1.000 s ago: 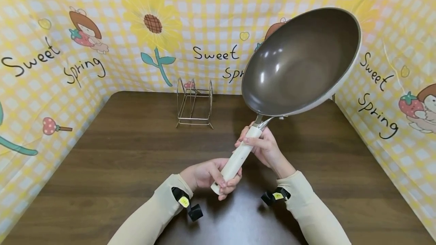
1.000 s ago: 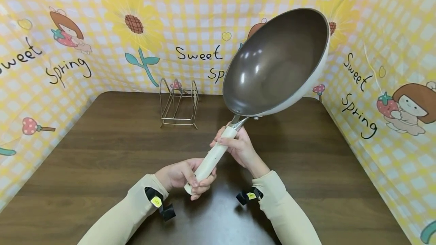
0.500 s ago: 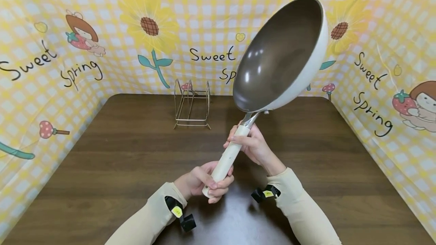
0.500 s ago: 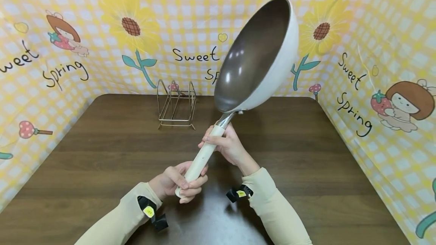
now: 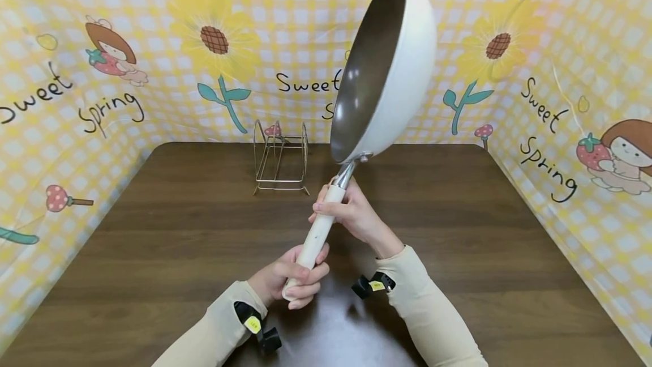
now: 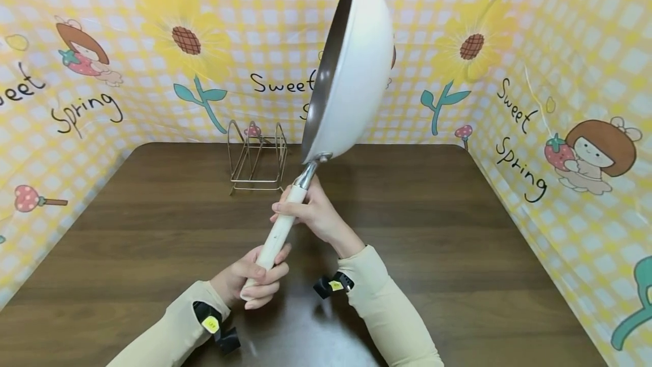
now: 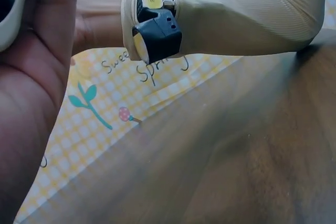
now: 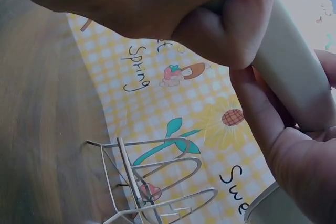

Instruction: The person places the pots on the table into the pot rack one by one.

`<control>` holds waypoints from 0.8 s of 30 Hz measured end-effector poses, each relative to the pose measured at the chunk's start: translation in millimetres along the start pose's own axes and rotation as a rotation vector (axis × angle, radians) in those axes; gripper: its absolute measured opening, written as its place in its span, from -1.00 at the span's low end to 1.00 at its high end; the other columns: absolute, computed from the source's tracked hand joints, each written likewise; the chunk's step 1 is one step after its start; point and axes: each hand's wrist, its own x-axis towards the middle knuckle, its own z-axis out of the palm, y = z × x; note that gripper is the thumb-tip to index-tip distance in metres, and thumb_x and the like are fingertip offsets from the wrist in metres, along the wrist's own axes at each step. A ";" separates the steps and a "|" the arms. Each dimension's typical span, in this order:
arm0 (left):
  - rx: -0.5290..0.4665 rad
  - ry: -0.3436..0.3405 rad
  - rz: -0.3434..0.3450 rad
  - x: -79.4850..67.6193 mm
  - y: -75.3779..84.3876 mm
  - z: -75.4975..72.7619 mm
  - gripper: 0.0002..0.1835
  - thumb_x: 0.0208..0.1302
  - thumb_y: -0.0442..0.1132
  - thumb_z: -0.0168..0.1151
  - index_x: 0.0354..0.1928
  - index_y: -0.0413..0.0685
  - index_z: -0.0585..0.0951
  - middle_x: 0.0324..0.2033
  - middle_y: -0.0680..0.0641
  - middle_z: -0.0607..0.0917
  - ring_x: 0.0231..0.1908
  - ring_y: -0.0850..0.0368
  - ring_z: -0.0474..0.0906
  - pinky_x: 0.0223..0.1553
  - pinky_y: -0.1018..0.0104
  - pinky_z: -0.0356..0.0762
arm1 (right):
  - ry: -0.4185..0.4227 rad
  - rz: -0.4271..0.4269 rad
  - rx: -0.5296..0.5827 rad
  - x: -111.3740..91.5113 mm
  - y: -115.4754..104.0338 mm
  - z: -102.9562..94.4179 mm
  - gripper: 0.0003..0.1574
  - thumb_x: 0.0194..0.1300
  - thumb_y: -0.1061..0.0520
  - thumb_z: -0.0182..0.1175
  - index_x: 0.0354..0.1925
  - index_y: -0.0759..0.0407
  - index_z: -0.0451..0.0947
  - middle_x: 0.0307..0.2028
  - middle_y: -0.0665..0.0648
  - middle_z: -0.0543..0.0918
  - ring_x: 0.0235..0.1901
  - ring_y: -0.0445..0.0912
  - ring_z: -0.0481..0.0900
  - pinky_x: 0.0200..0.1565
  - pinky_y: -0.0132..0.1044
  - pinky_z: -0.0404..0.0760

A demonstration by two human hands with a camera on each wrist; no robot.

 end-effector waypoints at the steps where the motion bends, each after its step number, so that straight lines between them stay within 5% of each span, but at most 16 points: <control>1: -0.002 -0.006 0.003 -0.9 0.8 0.3 -0.78 0.45 -0.27 0.07 0.01 0.09 0.28 -0.56 0.06 0.25 -0.76 0.25 0.15 -0.71 0.45 0.37 | -0.006 -0.003 -0.003 1.5 0.5 1.2 -0.73 0.14 0.48 0.10 -0.23 0.27 0.30 -0.46 0.04 0.63 -0.46 -0.06 0.72 -0.41 -0.27 0.70; 12: -0.072 -0.091 0.005 -8.0 9.3 5.9 -0.77 0.40 -0.28 0.12 -0.13 0.04 0.24 -0.61 0.05 0.21 -0.86 0.20 0.08 -0.91 0.32 0.14 | -0.083 -0.084 -0.049 14.3 3.5 18.9 -0.55 0.13 0.56 0.10 -0.20 0.17 0.17 -0.48 0.03 0.60 -0.50 -0.07 0.70 -0.37 -0.18 0.72; 19: -0.085 -0.118 0.037 -18.1 13.1 10.4 -0.77 0.39 -0.32 0.08 -0.12 0.01 0.23 -0.62 0.05 0.21 -0.90 0.19 0.06 -0.96 0.28 0.09 | -0.157 -0.116 -0.064 27.0 8.7 30.0 -0.68 0.13 0.58 0.12 -0.23 0.45 0.20 -0.53 0.06 0.59 -0.56 -0.07 0.68 -0.41 -0.15 0.71; 24: -0.111 -0.165 0.046 -20.4 19.3 11.0 -0.78 0.40 -0.32 0.08 -0.14 -0.01 0.22 -0.64 0.04 0.21 -0.93 0.17 0.07 -0.98 0.28 0.09 | -0.173 -0.104 -0.052 32.9 11.0 36.9 -0.55 0.15 0.59 0.12 -0.15 0.29 0.16 -0.52 0.07 0.60 -0.55 -0.05 0.68 -0.38 -0.16 0.71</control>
